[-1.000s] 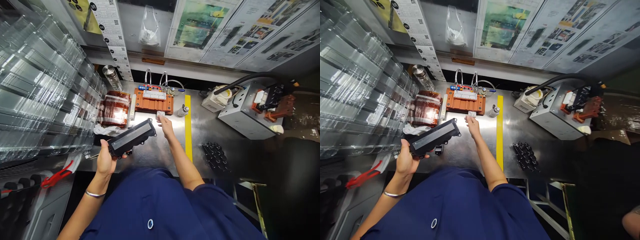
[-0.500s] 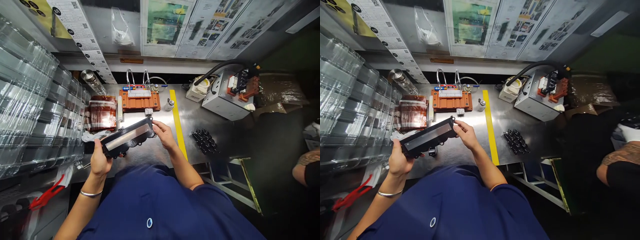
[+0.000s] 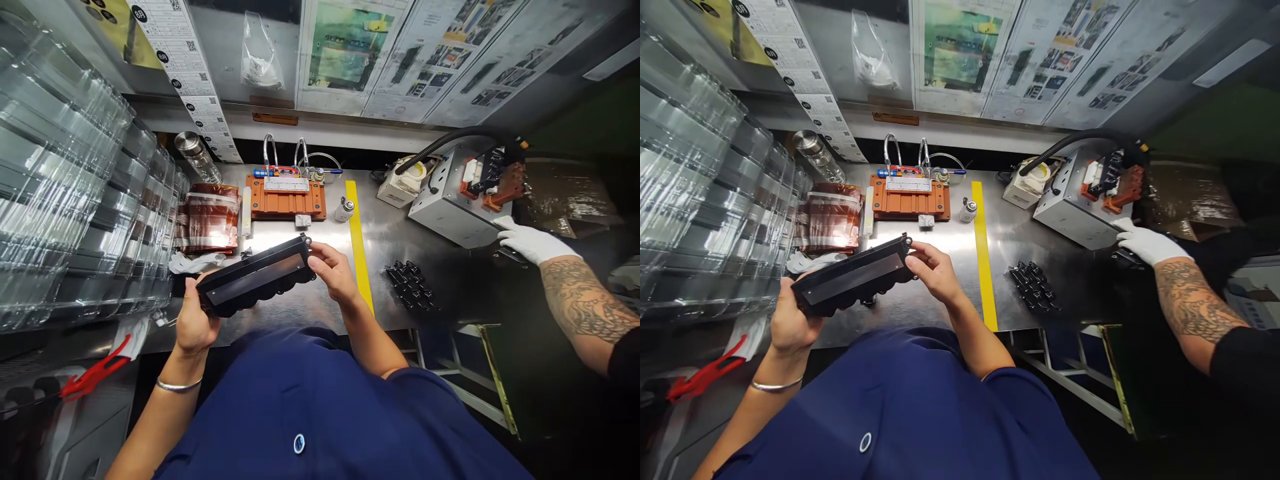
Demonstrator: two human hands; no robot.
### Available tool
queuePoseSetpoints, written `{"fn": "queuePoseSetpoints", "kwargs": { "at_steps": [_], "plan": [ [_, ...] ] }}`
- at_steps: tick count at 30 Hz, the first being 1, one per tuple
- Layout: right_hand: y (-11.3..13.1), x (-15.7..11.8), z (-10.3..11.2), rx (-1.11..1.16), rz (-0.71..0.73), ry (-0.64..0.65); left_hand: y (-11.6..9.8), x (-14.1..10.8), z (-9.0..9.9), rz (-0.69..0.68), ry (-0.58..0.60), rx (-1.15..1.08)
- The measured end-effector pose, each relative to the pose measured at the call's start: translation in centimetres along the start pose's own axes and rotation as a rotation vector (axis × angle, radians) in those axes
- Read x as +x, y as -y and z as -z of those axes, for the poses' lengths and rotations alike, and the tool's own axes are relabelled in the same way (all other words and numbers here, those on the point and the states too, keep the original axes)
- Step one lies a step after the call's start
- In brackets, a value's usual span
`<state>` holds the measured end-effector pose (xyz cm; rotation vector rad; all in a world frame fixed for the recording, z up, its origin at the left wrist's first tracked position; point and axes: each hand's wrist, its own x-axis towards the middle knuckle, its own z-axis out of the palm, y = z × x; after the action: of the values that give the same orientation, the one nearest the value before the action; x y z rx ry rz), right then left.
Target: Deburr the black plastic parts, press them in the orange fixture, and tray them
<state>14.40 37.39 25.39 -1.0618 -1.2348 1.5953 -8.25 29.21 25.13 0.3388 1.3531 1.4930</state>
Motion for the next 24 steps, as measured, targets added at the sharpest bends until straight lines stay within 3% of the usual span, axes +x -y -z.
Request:
{"fn": "queuePoseSetpoints", "kwargs": {
  "at_steps": [3,7,14,24],
  "plan": [
    [0.2,0.1,-0.2,0.002,0.0,0.004,-0.1,-0.2,0.2,-0.005,-0.003,-0.031],
    [-0.3,0.4,0.2,0.008,0.009,-0.035,-0.6,-0.9,-0.1,0.11,0.037,0.016],
    [-1.2,0.8,0.5,0.052,-0.083,-0.126,-1.5,-1.9,-0.8,0.175,0.085,0.089],
    [-1.1,0.5,0.2,0.04,-0.151,-0.114,-1.6,-2.1,-0.9,0.29,0.149,0.104]
  ]
}}
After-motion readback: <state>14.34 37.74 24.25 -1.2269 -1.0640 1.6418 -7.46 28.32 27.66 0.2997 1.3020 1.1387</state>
